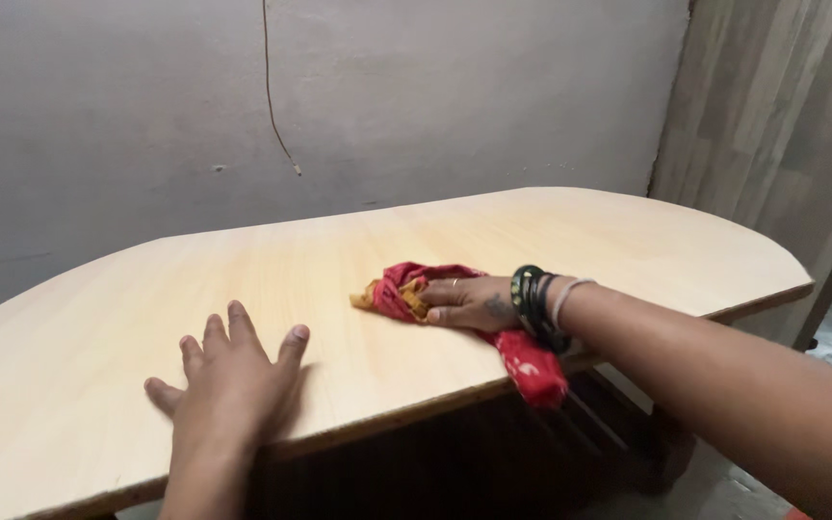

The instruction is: The person wipes a light-colored wooden table and a dark wooden bench using a red cloth. They dip the cloth into a pink bucket of water, wring it out, and wipe the surfaces in circular and back-and-forth motions.

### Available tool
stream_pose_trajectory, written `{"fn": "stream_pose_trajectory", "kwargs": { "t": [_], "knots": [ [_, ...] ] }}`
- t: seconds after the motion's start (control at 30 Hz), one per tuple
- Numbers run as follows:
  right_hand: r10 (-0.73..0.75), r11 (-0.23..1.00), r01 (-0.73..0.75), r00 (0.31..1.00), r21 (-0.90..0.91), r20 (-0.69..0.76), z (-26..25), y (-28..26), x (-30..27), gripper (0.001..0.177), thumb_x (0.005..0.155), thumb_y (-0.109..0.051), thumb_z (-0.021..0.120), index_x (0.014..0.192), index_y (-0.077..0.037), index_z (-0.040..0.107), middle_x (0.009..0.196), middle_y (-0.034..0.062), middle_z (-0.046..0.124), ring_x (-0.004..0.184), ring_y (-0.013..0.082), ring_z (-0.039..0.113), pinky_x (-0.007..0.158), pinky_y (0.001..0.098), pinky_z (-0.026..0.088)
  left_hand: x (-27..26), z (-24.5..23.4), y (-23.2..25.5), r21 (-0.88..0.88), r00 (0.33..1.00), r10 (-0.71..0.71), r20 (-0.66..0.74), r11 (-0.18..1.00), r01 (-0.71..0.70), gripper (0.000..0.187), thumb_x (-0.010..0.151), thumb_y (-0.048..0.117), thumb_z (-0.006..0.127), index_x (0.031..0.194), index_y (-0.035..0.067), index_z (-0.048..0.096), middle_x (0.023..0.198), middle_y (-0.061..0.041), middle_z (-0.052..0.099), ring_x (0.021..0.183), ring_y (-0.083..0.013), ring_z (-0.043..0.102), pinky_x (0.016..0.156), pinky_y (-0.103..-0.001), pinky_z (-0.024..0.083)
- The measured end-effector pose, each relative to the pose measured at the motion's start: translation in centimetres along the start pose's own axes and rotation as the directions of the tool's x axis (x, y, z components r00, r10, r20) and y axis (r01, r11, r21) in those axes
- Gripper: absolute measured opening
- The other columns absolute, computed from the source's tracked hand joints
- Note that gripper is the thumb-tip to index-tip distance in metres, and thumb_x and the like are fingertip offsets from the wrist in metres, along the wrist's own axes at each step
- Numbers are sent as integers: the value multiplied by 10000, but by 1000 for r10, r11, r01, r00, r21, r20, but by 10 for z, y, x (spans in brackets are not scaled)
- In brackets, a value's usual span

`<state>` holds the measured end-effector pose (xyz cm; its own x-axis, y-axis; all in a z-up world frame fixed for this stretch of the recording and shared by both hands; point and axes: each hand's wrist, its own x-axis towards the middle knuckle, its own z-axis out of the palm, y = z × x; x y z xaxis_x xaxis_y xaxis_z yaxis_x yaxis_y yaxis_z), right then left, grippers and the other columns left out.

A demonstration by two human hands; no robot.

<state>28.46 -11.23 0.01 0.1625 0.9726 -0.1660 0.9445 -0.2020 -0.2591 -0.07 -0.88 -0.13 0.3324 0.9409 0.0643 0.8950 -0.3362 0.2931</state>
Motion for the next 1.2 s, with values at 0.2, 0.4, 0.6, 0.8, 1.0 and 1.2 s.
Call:
{"fn": "stream_pose_trajectory", "kwargs": {
  "t": [0.2, 0.4, 0.6, 0.8, 1.0, 1.2],
  "knots": [
    [31, 987, -37, 999, -158, -45, 0, 3, 95, 690, 1000, -583, 338, 1586, -219, 315, 1673, 104, 250, 1550, 299, 221, 1257, 440, 177, -6, -9, 1, -68, 996, 57, 70, 996, -53, 910, 923, 718, 313, 1608, 221, -24, 1690, -21, 28, 1552, -272, 34, 1214, -658, 8],
    [-174, 930, 139, 982, -339, -74, 21, -79, 165, 674, 1006, -541, 257, 1600, -224, 280, 1677, 94, 227, 1548, 282, 194, 1261, 431, 139, -7, -5, -4, -188, 996, 82, -38, 978, -88, 948, 892, 716, 212, 1623, 186, -75, 1713, -72, -17, 1528, -287, -65, 1182, -626, -39],
    [-327, 872, 328, 943, -364, 66, 20, -173, 106, 670, 951, -606, 334, 1554, -315, 310, 1663, 45, 235, 1521, 275, 219, 1228, 445, 182, -3, 1, -8, -277, 973, 41, -229, 955, -106, 972, 889, 758, 151, 1633, 158, -21, 1665, -135, 16, 1531, -322, -33, 1179, -622, -26],
    [-549, 824, 536, 835, -182, -28, 37, -165, 33, 631, 992, -535, 396, 1523, -197, 455, 1608, 180, 375, 1445, 384, 394, 1212, 483, 287, 11, 6, -16, -337, 978, -30, -205, 941, -41, 911, 921, 759, 139, 1627, 187, 78, 1699, -112, 72, 1562, -328, 63, 1217, -639, 51],
    [-560, 825, 554, 828, -106, -33, 42, -92, -22, 611, 1024, -534, 351, 1475, -155, 513, 1611, 215, 379, 1393, 421, 463, 1167, 497, 360, 12, 15, -5, -80, 999, 44, 6, 996, -43, 800, 995, 693, 136, 1625, 249, 348, 1657, -122, 384, 1537, -282, 378, 1320, -598, 113],
    [-330, 936, 325, 944, -135, -12, 18, -3, -65, 637, 1006, -582, 354, 1496, -196, 481, 1662, 135, 270, 1509, 352, 293, 1217, 465, 262, -1, 19, 32, 233, 981, 145, 131, 957, -173, 710, 1059, 599, 171, 1599, 166, 327, 1686, -142, 246, 1579, -352, 168, 1254, -597, 146]
  ]
}}
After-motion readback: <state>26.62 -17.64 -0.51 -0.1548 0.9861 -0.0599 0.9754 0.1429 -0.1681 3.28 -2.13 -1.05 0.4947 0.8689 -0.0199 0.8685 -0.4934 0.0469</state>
